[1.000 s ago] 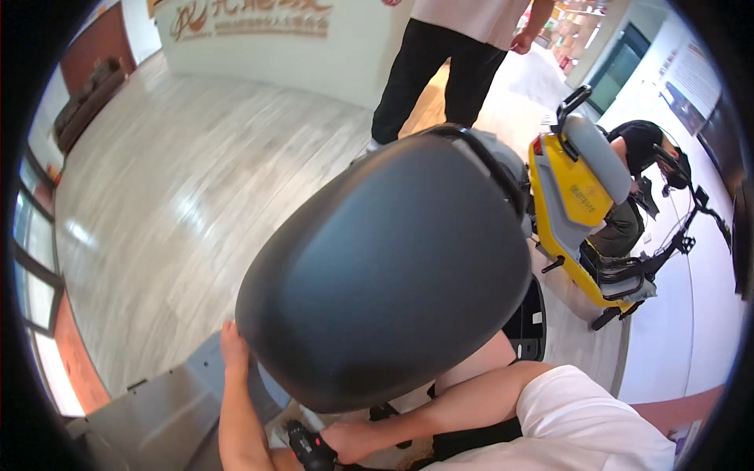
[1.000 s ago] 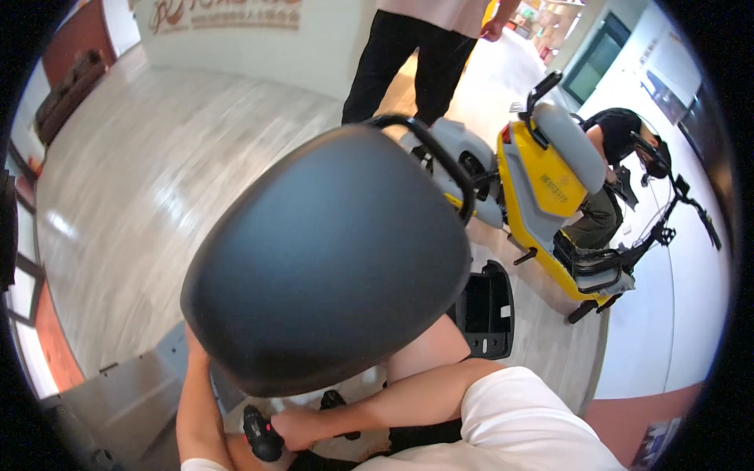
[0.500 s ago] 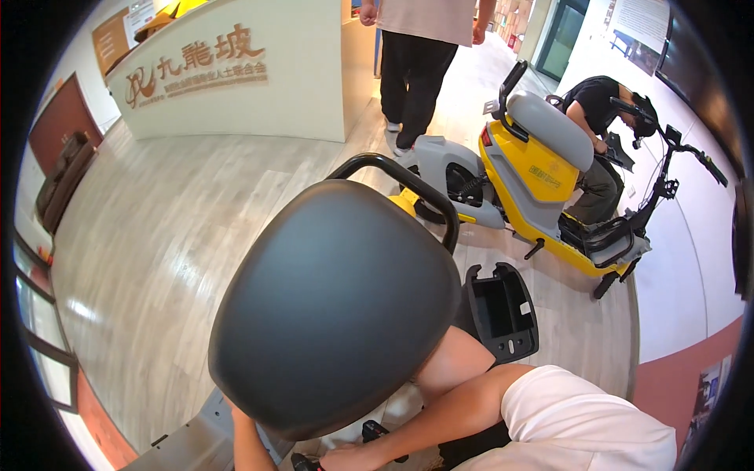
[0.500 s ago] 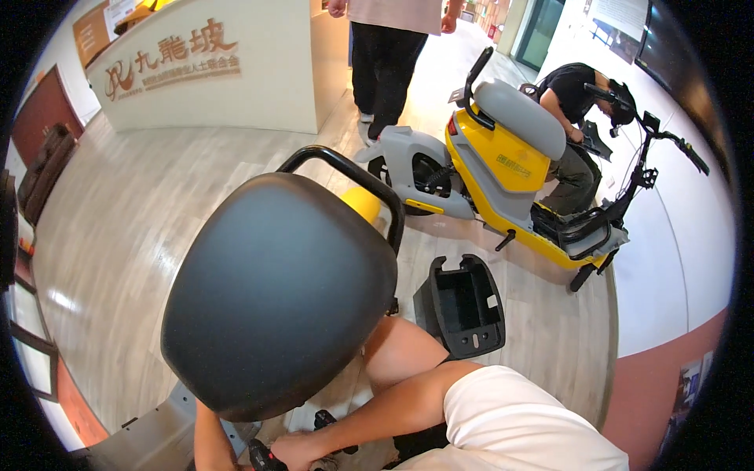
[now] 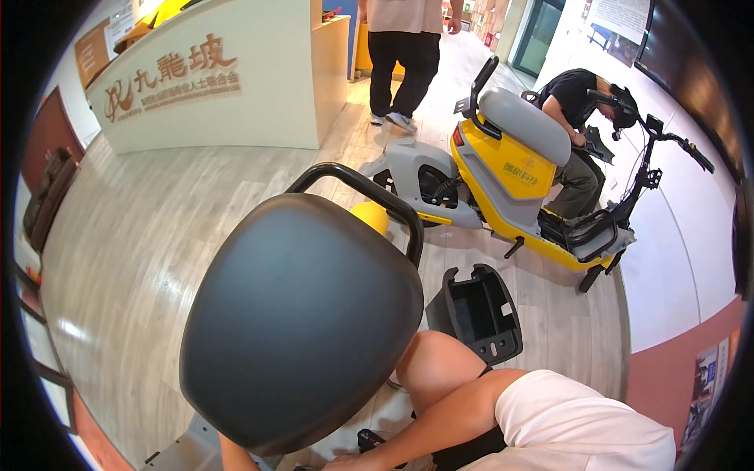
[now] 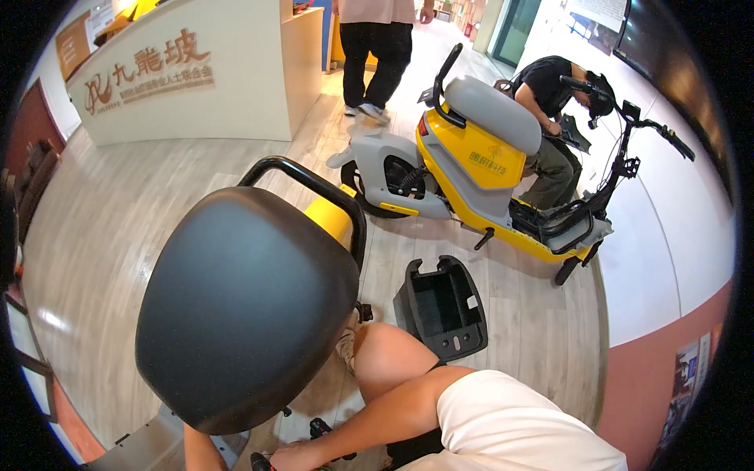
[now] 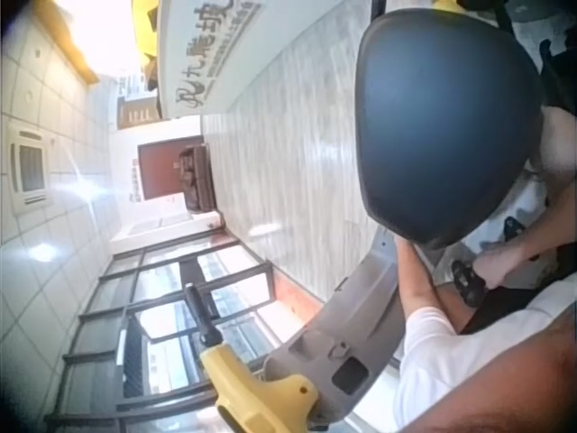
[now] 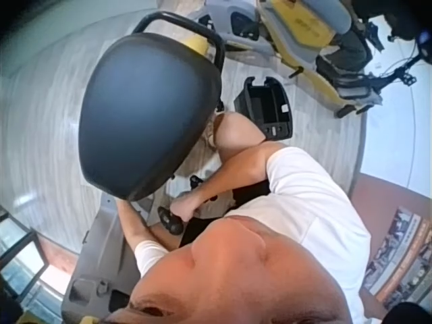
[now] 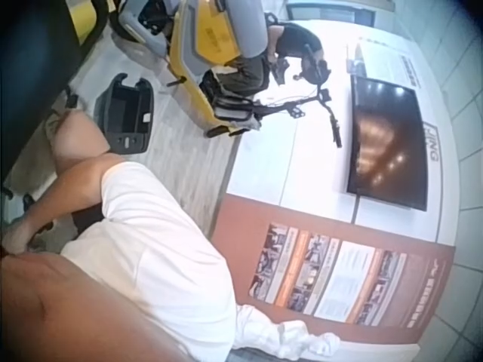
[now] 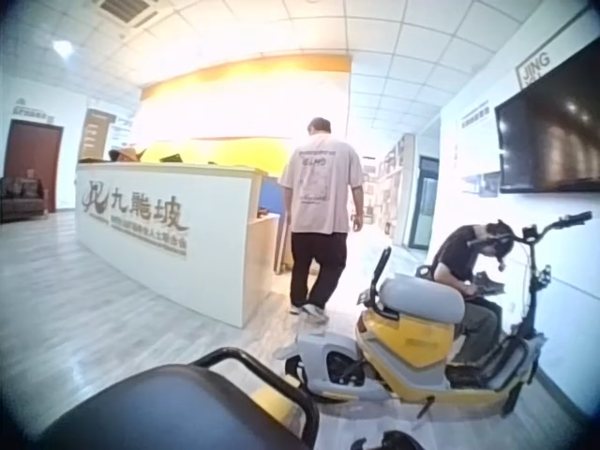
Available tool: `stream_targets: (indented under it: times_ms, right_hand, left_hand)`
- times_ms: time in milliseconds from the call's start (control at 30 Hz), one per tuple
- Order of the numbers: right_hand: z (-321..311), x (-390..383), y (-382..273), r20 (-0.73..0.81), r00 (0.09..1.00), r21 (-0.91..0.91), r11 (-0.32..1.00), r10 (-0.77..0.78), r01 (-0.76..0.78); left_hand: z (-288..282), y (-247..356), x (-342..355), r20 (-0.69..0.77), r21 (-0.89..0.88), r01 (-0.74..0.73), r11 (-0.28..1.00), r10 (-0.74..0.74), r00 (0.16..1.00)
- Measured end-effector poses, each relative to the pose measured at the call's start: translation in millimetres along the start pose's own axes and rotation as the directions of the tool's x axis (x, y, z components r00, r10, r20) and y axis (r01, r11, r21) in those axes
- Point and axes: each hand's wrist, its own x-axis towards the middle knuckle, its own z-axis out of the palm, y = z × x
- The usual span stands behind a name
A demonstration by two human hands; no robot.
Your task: Fixing or replacing a part on a yellow electric scooter using a power drill.
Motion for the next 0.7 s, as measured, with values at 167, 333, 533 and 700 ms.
stream_targets:
  times_ms: [167, 333, 533, 700]
  right_hand:
    - [2, 2, 3, -0.026, 0.998, -0.043, 0.998, -0.051, 0.05]
    - [-15, -9, -10, 0.037, 0.999, 0.018, 1.0, -0.001, 0.001]
    - [-18, -8, -11, 0.028, 0.999, -0.006, 1.0, -0.029, 0.029]
    - [-12, -4, -8, 0.062, 0.998, -0.004, 1.0, 0.022, -0.021]
  left_hand:
    - [3, -3, 2, 0.001, -0.025, 0.009, 1.0, -0.009, 1.0]
    - [-1, -12, 3, -0.006, -0.047, 0.021, 0.999, -0.022, 1.0]
    - [-5, -22, 2, -0.024, -0.083, 0.034, 0.996, -0.037, 0.999]
    - [-14, -32, 0, -0.046, -0.112, 0.046, 0.993, -0.051, 0.998]
